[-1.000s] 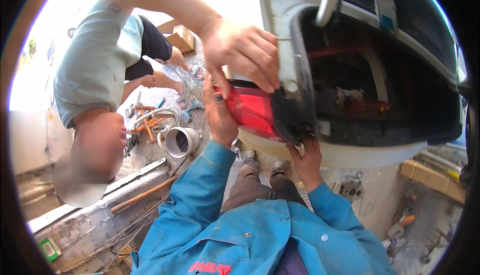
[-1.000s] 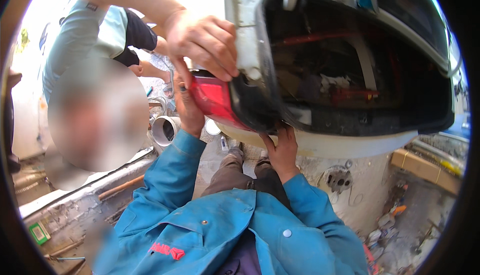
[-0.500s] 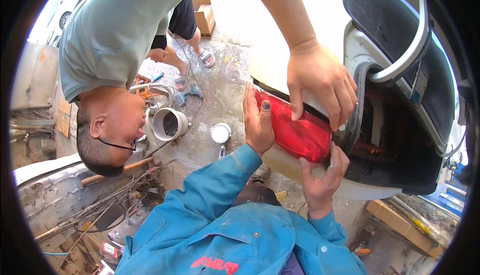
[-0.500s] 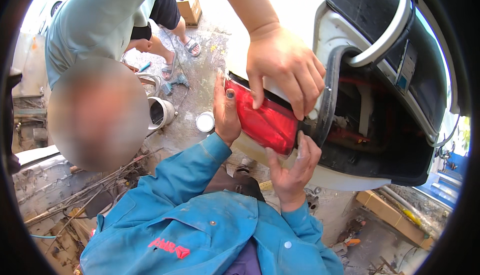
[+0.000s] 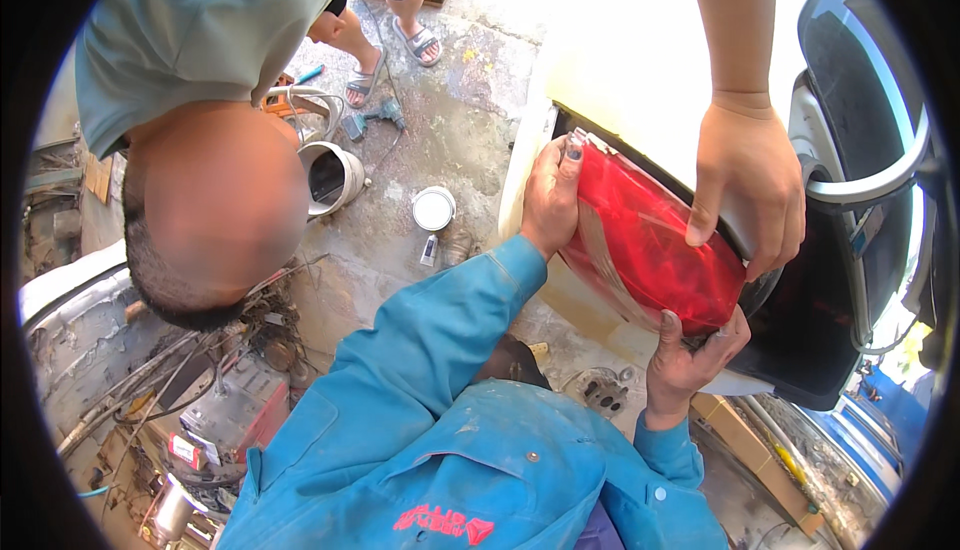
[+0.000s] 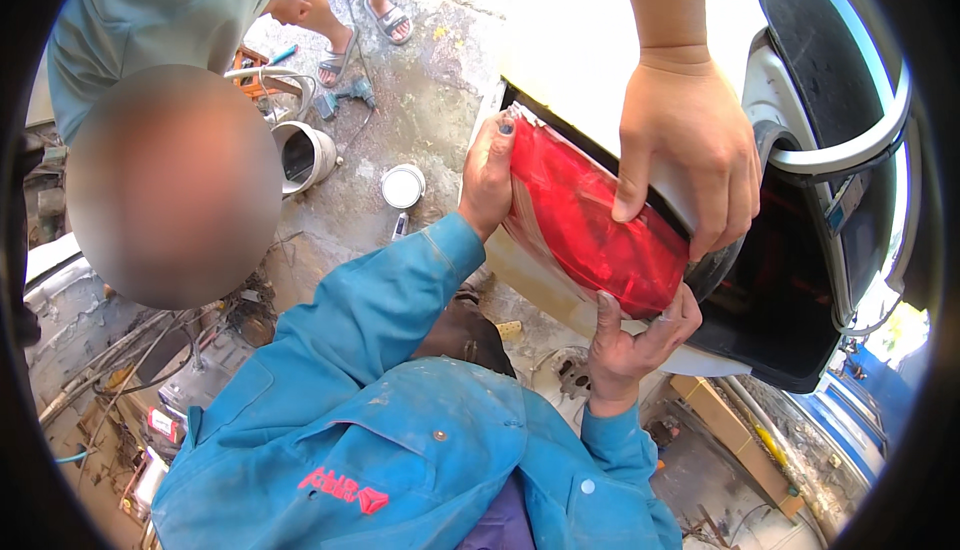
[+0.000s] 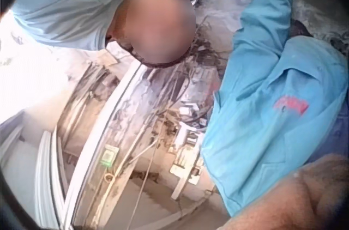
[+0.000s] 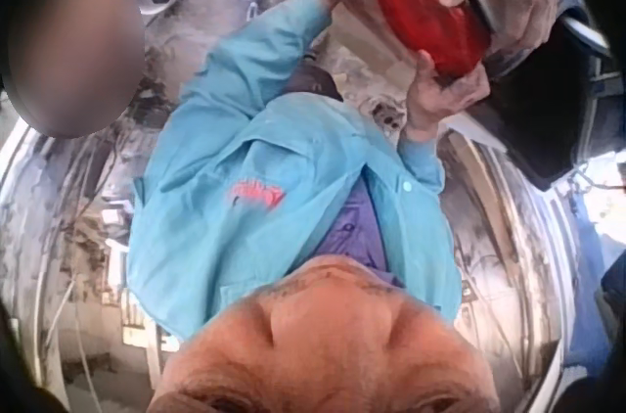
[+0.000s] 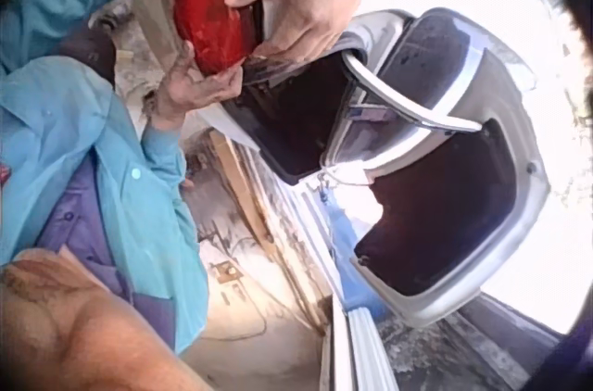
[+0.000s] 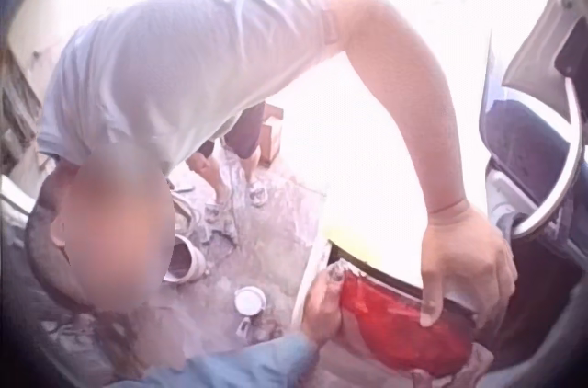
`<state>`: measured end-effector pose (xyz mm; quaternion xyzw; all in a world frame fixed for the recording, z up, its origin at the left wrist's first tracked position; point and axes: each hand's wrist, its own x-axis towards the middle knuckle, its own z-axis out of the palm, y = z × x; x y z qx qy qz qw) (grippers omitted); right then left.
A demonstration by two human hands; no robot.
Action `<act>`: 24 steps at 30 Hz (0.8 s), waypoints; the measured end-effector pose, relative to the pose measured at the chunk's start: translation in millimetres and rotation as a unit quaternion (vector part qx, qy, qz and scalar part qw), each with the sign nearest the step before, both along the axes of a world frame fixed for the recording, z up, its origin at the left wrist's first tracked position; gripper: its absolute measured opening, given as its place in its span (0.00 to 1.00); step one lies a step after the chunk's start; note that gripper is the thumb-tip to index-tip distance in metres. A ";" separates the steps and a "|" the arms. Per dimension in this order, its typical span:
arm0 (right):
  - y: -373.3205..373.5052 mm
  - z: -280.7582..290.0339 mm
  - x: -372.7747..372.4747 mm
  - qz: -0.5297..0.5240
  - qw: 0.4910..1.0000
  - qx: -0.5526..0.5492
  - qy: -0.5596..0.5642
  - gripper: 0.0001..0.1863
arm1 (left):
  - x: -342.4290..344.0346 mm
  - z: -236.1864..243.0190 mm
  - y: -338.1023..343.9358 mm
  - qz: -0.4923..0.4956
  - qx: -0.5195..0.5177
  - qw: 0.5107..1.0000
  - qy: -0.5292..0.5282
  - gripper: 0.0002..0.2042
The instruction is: The person repeatedly positions and presses a red taillight assembly into the rear of a white car, aligning it with the body and checking fit. The person removes and repositions the taillight multiple times while another person stands nearby.
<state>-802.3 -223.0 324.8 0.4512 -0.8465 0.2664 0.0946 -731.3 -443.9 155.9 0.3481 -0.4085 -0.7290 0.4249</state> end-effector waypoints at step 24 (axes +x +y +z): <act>1.4 -10.6 -1.4 0.032 0.999 -0.029 0.002 0.32 | 9.2 -3.9 7.6 0.025 -0.112 0.987 -0.113 0.54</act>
